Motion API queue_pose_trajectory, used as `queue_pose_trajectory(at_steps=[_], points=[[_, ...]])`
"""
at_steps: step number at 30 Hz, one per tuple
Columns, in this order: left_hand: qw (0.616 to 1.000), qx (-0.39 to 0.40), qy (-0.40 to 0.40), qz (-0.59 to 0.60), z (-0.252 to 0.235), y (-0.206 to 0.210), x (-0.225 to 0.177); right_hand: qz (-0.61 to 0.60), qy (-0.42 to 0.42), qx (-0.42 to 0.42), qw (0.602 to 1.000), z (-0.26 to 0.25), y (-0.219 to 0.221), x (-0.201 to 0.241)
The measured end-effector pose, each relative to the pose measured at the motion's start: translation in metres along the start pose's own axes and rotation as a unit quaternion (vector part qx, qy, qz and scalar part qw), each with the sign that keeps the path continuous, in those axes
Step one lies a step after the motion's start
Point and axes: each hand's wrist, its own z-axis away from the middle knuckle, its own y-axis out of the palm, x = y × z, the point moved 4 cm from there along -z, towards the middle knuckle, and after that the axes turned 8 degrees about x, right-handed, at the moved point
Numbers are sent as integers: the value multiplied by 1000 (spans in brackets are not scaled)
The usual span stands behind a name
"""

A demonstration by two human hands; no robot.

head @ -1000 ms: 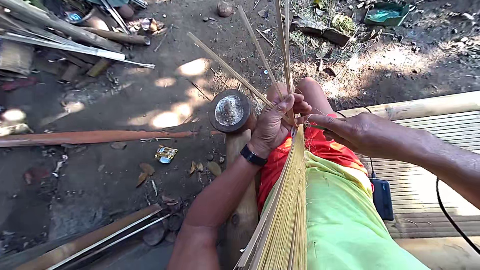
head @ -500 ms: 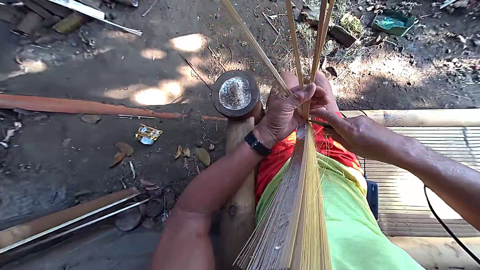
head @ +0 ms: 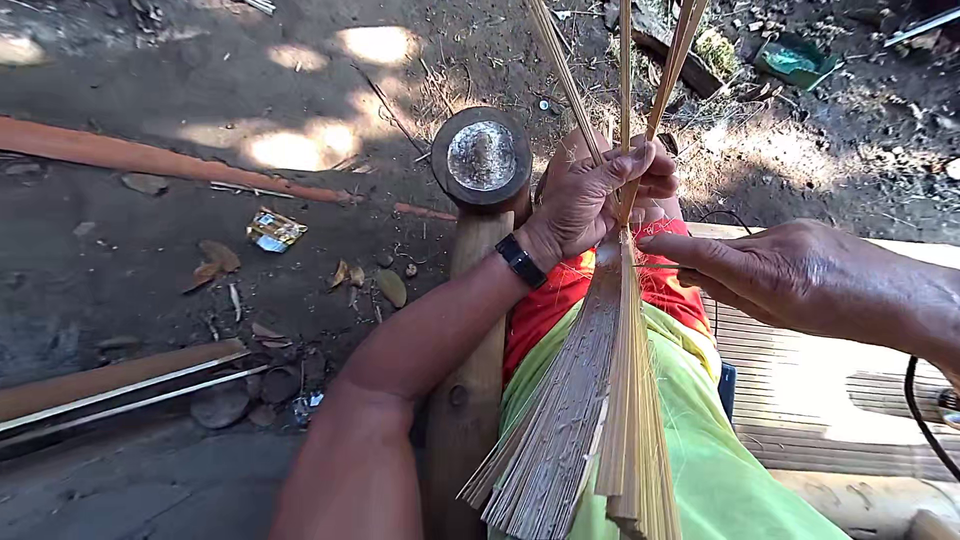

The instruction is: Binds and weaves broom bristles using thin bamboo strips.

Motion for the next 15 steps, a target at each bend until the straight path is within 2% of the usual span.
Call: queue_pose_trajectory(at_steps=[15], points=[[1000, 1, -14, -5, -2, -2, 0, 20, 14, 51, 998, -11, 2, -5]])
